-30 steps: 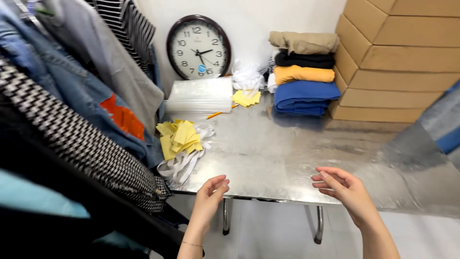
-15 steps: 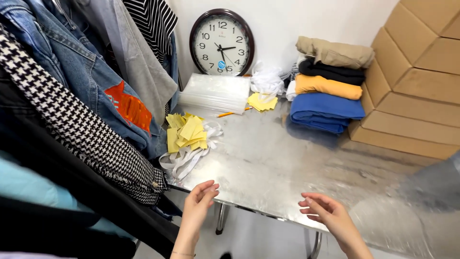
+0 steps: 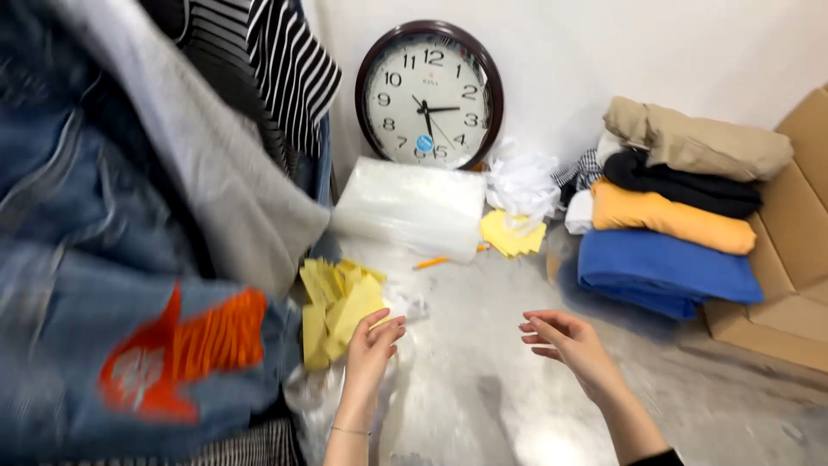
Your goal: Folding a t-shirt and shorts and placing them into plastic bags for shipping
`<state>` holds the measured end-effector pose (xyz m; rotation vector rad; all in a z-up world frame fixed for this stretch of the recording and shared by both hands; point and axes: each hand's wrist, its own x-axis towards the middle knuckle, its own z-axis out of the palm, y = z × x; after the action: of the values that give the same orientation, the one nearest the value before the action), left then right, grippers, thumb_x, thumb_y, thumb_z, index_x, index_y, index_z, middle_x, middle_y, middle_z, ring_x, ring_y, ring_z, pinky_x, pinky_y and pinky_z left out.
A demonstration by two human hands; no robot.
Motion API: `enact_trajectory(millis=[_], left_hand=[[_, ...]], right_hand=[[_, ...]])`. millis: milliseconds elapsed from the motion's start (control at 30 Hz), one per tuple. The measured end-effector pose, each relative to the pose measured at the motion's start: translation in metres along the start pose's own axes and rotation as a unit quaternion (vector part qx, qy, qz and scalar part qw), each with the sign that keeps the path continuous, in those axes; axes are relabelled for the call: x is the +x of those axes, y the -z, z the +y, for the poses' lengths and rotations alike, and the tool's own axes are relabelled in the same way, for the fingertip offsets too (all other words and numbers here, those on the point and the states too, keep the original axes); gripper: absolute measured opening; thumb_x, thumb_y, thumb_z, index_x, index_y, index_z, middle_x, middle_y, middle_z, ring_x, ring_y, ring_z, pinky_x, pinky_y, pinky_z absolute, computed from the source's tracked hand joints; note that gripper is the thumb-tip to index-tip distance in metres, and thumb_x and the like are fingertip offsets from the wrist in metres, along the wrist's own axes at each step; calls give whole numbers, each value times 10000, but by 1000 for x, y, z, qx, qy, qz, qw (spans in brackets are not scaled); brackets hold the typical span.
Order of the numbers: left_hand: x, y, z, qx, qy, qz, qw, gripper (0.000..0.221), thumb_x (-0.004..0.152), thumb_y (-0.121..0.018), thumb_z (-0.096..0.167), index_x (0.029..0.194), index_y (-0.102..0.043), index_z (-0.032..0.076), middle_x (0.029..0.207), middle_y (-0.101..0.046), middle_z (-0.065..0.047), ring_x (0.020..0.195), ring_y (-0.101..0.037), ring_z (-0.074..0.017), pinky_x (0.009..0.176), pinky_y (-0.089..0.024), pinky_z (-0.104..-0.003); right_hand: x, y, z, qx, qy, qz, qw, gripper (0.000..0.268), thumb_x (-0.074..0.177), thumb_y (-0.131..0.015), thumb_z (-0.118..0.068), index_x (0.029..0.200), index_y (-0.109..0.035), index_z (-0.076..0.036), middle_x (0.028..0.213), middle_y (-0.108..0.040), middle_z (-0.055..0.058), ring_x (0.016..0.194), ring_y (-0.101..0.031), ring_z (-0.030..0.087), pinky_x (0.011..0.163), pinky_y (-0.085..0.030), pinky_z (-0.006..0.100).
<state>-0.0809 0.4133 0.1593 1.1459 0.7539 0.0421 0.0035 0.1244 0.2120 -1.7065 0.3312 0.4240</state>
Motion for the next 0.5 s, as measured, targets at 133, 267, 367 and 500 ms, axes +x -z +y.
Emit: enact_trajectory(millis=[133, 267, 367, 500], left_hand=[[65, -14, 43, 31, 6, -12, 999, 409, 940, -665, 219, 1340, -662, 135, 1261, -809, -58, 1127, -742, -172, 1030, -510, -347], [132, -18, 38, 7, 5, -23, 1000, 354, 952, -682, 208, 1296, -691, 131, 1260, -820, -70, 1096, -746, -176, 1024, -509, -370], [162, -20, 31, -4, 27, -15, 1000, 340, 940, -692, 170, 1277, -706, 123, 1258, -837, -76, 1056, -751, -165, 990, -497, -354], [181, -19, 27, -7, 59, -22, 998, 340, 948, -693, 169, 1284, -719, 119, 1286, -839, -77, 1093, -754, -168, 1017, -499, -346]], right_hand=[[108, -37, -6, 12, -22, 24, 999, 317, 1002, -654, -153, 1256, -738, 15, 1138, -794, 220, 988, -752, 312, 867, -578, 397], [200, -73, -4, 64, -60, 44, 995, 288, 995, -671, -181, 1236, -713, -28, 1118, -780, 206, 932, -748, 313, 803, -587, 397], [246, -100, -13, 67, -82, 78, 991, 311, 984, -688, -250, 1234, -630, -74, 1057, -759, 180, 839, -724, 293, 702, -567, 383], [301, -113, -1, 20, -50, 127, 990, 346, 932, -800, -332, 865, -514, -149, 645, -449, 29, 497, -326, 131, 485, -299, 308]])
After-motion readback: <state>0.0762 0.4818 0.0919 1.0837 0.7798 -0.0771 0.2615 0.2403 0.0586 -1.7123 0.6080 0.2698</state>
